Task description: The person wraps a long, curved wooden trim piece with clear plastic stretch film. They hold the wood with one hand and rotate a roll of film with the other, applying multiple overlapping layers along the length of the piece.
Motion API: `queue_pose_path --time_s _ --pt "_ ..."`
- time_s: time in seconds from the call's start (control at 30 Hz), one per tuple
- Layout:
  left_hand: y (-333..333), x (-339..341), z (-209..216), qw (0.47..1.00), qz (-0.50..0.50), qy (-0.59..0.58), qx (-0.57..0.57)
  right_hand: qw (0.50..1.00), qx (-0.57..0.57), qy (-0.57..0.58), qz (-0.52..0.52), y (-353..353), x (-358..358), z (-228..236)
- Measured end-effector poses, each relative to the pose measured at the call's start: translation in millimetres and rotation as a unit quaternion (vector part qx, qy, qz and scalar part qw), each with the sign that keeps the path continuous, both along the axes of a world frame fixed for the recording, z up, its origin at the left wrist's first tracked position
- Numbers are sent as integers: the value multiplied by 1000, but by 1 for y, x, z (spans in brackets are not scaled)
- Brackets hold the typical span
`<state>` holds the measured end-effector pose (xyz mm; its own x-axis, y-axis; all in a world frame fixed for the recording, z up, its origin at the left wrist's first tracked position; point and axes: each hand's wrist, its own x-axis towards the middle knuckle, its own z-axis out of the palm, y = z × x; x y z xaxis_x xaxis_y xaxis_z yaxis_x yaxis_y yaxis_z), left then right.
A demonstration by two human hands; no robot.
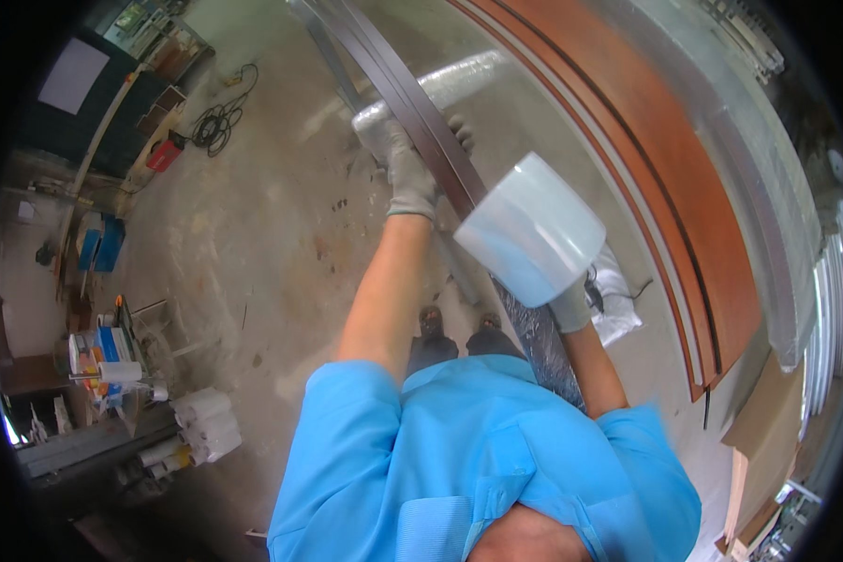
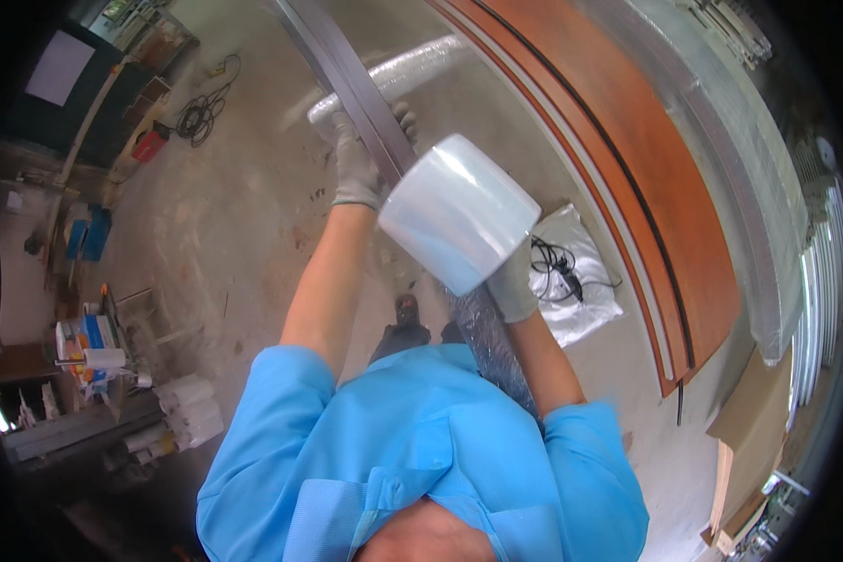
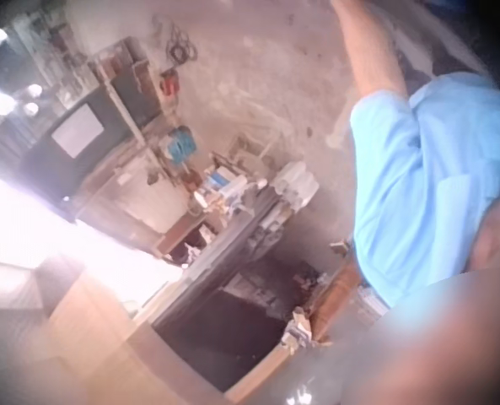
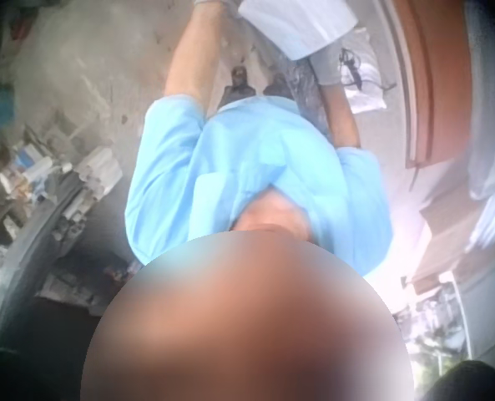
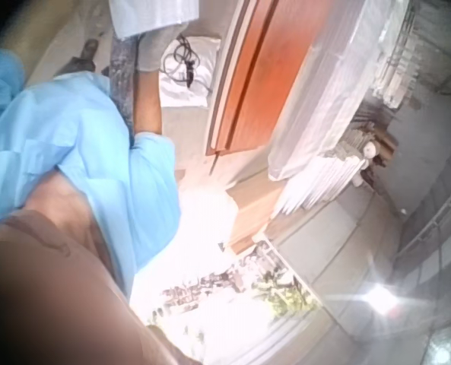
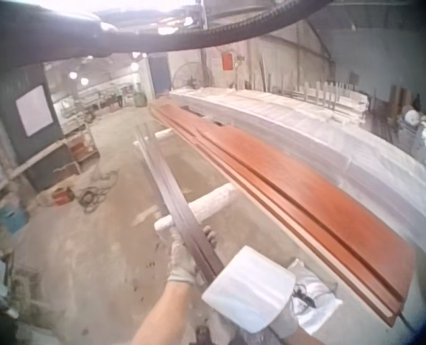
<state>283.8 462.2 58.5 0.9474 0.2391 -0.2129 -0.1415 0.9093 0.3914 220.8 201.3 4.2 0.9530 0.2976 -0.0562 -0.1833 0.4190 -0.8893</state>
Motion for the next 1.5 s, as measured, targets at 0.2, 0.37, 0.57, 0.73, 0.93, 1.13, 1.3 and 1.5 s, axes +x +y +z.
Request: queue_pose_path --time_s 0.2,0.37,0.57,0.73,0.93,1.13,1.3,1.5 --pt "-17 7 5 1000 4 27 14 967 166 169 93 -20 6 -18" --pt "-38 -25 -24 996 -33 9 80 967 104 190 134 -28 0 -13" --pt "102 -18 13 669 -58 136 728 975 23 198 101 -42 -7 1" --pt "193 88 66 202 58 -17 978 979 -15 203 29 -36 -6 25" --pt "171 170 74 39 -235 -253 938 978 -57 192 -52 -17 -9 60" --pt "201 207 73 44 -327 -234 914 976 -53 192 -90 -1 -10 77" --pt "239 214 61 84 -218 -283 930 978 -47 179 -93 9 -9 91" --pt "241 233 89 161 -169 -356 905 989 -92 115 11 7 4 151"
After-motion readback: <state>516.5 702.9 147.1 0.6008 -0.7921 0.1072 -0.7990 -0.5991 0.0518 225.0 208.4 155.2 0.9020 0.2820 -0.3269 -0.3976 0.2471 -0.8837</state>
